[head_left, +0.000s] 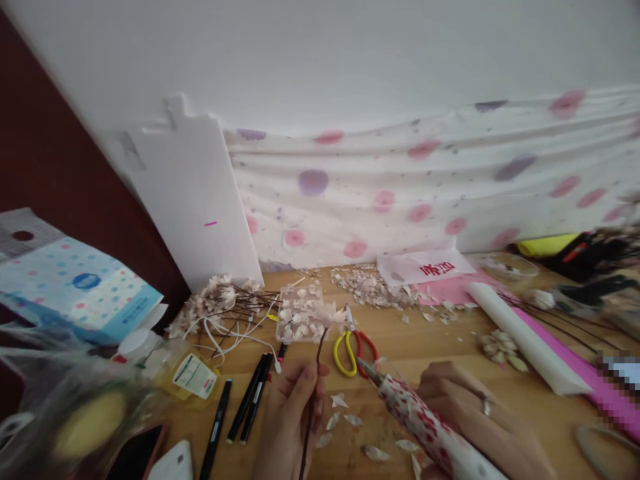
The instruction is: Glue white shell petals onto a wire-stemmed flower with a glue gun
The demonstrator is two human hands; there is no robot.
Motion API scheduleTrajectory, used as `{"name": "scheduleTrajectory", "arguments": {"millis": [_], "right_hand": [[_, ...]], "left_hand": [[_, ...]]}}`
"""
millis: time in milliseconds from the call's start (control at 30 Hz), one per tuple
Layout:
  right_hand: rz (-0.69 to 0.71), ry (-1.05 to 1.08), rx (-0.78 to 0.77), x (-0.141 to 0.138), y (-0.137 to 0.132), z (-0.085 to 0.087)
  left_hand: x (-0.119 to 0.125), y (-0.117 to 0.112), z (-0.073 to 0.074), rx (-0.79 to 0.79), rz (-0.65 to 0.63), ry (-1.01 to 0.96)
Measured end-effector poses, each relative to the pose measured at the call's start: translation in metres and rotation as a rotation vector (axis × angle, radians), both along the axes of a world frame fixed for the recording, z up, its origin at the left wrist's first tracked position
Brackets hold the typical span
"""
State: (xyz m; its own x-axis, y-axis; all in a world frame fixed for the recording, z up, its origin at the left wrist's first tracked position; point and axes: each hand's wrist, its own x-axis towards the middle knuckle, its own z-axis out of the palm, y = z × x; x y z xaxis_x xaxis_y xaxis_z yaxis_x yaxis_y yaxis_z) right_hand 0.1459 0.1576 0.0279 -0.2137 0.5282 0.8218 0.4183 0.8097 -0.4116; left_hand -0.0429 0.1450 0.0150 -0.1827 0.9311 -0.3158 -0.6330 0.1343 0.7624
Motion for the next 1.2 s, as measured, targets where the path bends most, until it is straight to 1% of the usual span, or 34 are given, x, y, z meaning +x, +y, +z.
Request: {"name": "scheduleTrajectory", "arguments": {"millis": [100,200,267,433,633,800,967,1100,1200], "right_hand": [[0.036,0.039,-0.072,0.002,-0.001,-0.002],[0.078,-0.06,-0.107,0.01,-0.002,-0.004],[0.081,-0.104,-0.103,0.012,-0.002,-0.006],[-0.025,-0.026,-0.042,0.006,0.0,-0.013],[-0.078,0.012,-0.021,-0.002,0.002,-0.018],[-0.086,-0.02,-0.012,0.002,0.002,-0.016],[-0.051,-0.155,-0.035,0.014,-0.001,-0.01],[-0.047,-0.172,-0.038,0.02,-0.003,-0.008],[-0.018,-0.162,-0.034,0.019,-0.004,-0.007]], "left_hand": [[0.005,-0.007,-0.004,-0.033,-0.082,0.042],[0.009,-0.012,-0.005,-0.053,-0.12,0.088],[0.01,-0.014,-0.006,-0.068,-0.138,0.111],[0.011,-0.016,-0.005,-0.059,-0.156,0.139],[0.01,-0.02,-0.003,-0.039,-0.152,0.127],[0.011,-0.021,-0.001,-0.029,-0.171,0.071],[0.014,-0.019,0.001,-0.034,-0.195,0.024],[0.014,-0.02,-0.001,-0.027,-0.19,0.013],[0.013,-0.023,-0.004,-0.018,-0.174,0.029]]}}
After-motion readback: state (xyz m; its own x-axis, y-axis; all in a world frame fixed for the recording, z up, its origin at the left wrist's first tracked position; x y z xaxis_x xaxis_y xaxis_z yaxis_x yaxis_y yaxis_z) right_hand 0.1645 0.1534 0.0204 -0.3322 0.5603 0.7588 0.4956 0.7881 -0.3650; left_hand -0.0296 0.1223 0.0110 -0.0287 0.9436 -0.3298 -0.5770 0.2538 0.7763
